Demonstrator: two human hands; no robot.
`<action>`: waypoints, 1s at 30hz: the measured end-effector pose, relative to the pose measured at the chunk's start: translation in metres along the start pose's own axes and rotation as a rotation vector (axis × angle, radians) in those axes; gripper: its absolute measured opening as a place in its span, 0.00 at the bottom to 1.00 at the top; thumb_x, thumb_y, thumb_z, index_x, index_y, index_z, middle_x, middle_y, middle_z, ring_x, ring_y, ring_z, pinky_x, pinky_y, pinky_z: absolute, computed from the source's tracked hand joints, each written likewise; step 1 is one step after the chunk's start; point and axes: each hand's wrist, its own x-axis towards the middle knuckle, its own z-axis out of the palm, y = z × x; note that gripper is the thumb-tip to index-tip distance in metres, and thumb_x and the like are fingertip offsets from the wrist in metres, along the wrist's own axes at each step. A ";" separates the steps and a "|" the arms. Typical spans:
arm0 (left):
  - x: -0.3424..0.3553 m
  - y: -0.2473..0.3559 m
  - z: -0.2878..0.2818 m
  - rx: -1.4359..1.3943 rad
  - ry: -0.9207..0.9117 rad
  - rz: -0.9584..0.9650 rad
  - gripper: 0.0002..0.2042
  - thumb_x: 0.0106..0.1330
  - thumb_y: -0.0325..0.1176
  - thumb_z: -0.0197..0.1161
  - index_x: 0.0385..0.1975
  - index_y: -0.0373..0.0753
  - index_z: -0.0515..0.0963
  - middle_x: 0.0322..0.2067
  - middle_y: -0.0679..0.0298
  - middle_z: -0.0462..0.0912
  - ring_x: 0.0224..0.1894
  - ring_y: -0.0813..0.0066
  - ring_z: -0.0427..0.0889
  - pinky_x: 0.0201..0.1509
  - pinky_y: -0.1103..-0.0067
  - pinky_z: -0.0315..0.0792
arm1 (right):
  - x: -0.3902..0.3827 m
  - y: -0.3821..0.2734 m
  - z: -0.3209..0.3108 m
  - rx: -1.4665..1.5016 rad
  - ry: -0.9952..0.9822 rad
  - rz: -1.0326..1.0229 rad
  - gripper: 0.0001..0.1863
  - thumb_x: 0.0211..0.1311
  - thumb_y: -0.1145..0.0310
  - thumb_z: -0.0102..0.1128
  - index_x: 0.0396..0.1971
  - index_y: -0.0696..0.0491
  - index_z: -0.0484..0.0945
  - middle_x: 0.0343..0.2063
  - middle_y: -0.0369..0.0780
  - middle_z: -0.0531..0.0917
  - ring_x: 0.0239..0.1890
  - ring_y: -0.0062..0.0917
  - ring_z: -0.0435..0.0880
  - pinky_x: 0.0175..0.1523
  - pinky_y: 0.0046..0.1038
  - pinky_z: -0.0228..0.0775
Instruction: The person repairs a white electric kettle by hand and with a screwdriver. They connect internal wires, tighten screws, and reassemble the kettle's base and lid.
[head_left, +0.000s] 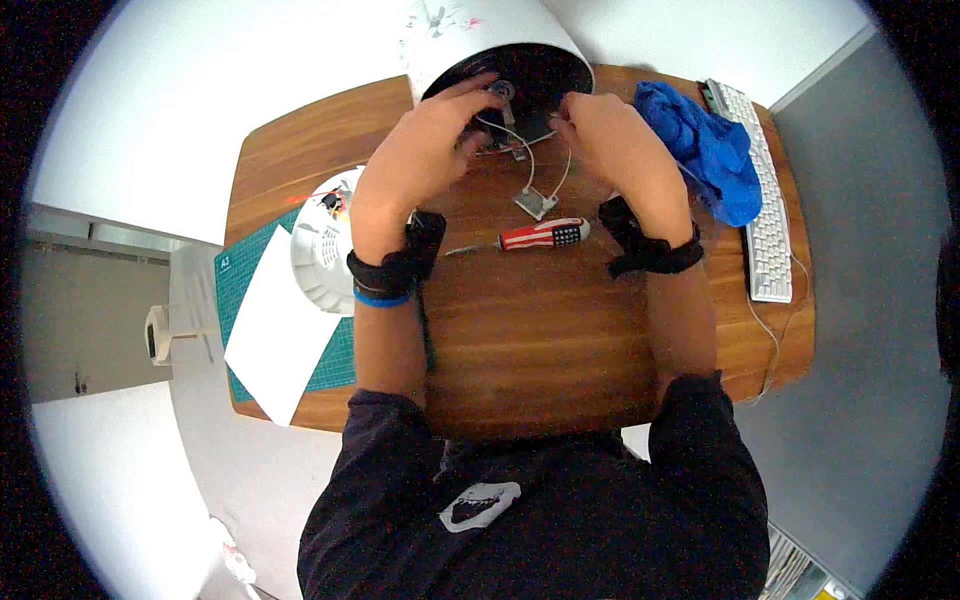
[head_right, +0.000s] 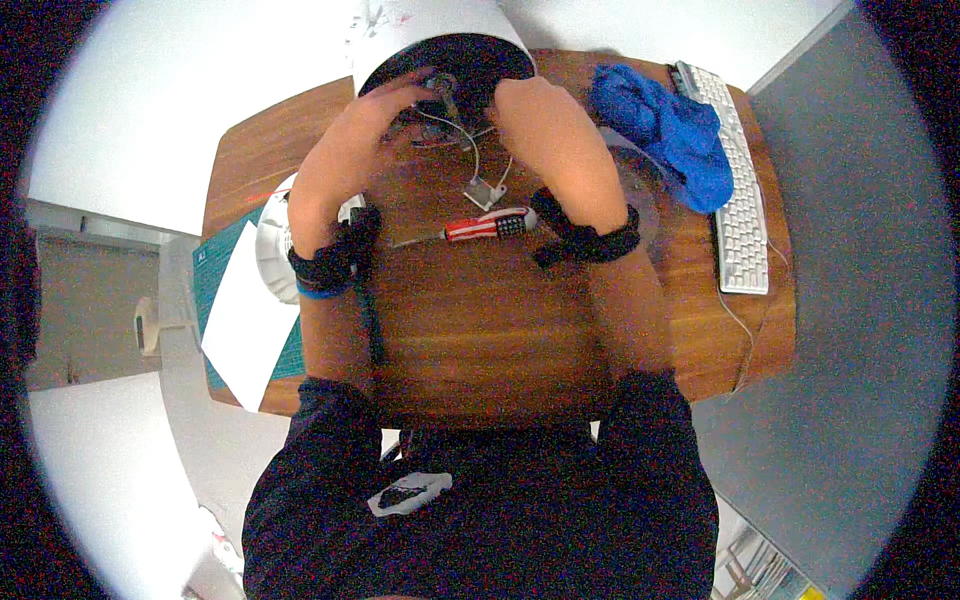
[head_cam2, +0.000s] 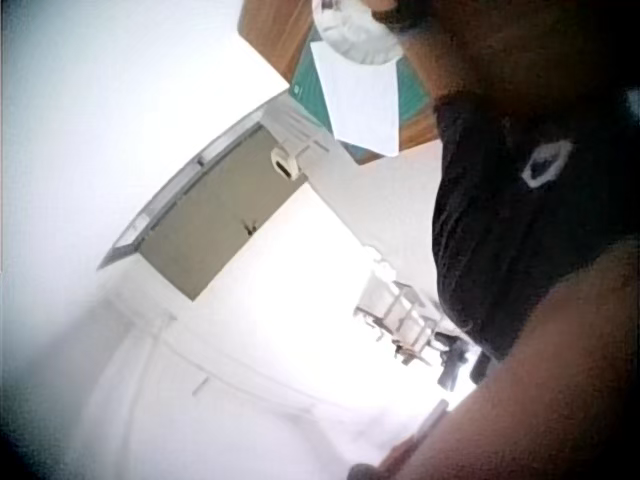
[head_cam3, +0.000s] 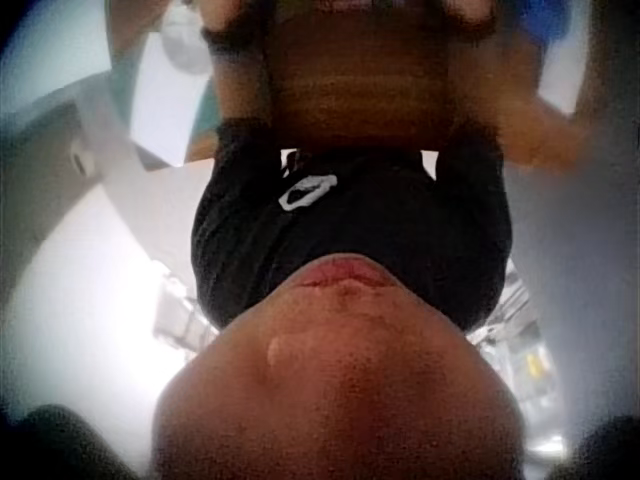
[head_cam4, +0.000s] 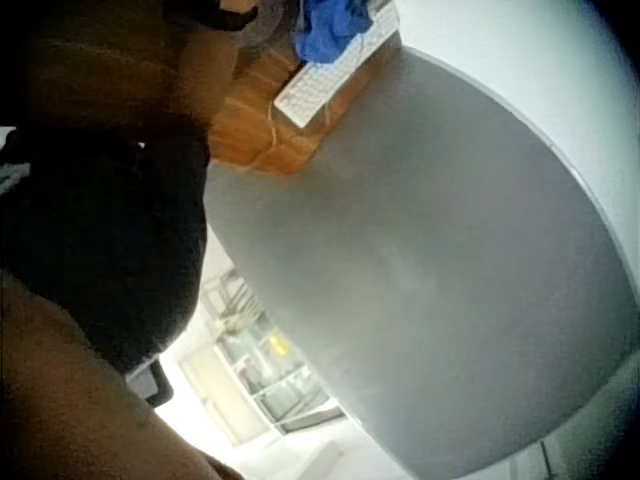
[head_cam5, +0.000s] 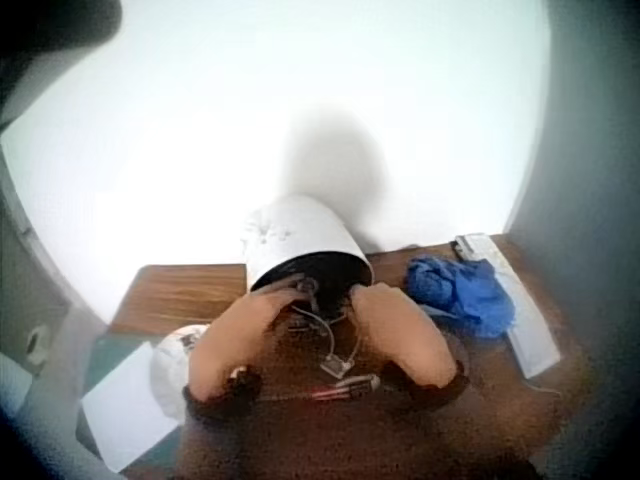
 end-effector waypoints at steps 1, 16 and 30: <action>-0.001 -0.001 -0.001 0.007 0.022 0.032 0.21 0.62 0.19 0.66 0.56 0.38 0.81 0.68 0.53 0.77 0.63 0.47 0.81 0.63 0.64 0.79 | 0.005 0.003 0.002 0.010 0.012 -0.022 0.13 0.69 0.61 0.64 0.41 0.56 0.87 0.39 0.56 0.88 0.46 0.53 0.88 0.52 0.52 0.81; -0.012 -0.009 -0.034 -0.060 -0.091 -0.108 0.13 0.64 0.18 0.66 0.47 0.38 0.86 0.43 0.53 0.90 0.45 0.55 0.90 0.46 0.69 0.81 | 0.029 -0.007 0.015 0.471 0.099 -0.161 0.14 0.69 0.62 0.61 0.41 0.57 0.88 0.38 0.55 0.87 0.44 0.53 0.87 0.52 0.47 0.80; -0.010 -0.013 -0.034 0.029 0.070 0.023 0.05 0.70 0.27 0.65 0.41 0.35 0.85 0.33 0.49 0.87 0.37 0.45 0.86 0.40 0.64 0.78 | 0.036 0.003 0.018 0.394 0.204 -0.162 0.15 0.70 0.61 0.59 0.41 0.57 0.87 0.39 0.55 0.87 0.46 0.53 0.87 0.55 0.47 0.79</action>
